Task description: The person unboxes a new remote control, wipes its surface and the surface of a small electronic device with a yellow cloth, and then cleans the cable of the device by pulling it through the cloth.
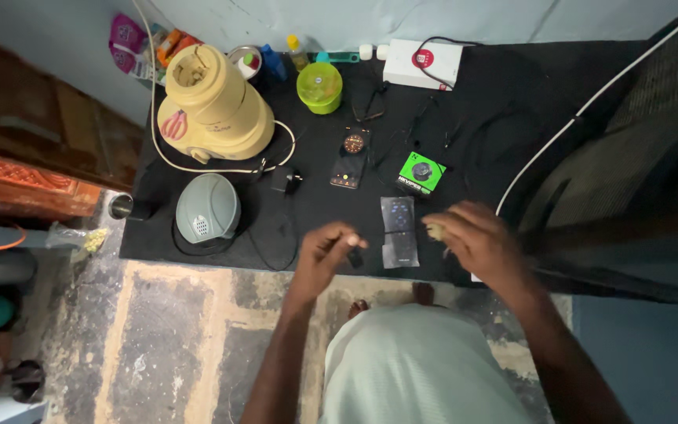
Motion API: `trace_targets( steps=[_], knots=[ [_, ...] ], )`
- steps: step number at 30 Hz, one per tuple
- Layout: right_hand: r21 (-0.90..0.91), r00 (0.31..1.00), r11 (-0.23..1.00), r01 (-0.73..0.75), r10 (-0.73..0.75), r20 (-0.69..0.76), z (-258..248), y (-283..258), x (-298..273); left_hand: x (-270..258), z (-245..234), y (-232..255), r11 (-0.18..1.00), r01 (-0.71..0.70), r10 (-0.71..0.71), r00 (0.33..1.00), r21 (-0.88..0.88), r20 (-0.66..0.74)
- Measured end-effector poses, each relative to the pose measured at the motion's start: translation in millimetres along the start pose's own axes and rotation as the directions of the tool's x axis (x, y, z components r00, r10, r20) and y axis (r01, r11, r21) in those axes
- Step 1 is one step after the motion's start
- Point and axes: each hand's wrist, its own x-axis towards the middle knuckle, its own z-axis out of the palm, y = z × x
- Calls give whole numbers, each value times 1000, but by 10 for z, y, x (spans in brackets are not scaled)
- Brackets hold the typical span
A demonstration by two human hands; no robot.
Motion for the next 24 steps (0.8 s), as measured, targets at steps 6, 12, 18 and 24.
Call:
trace_targets(
  steps=[6, 12, 18, 24],
  knots=[
    [62, 999, 998, -2, 0, 32, 24, 224, -144, 103, -246, -235, 994, 100, -96, 991, 33, -94],
    [58, 997, 998, -11, 6, 74, 2, 201, -96, 291, -298, -365, 989, 138, -129, 981, 55, -148],
    [81, 997, 997, 4, -10, 76, 40, 205, -8, 342, -336, -543, 987, 162, -162, 976, -7, -147],
    [43, 987, 987, -154, 153, 43, 191, 101, 78, 202, -421, -631, 974, 214, -219, 972, -68, -86]
  ],
)
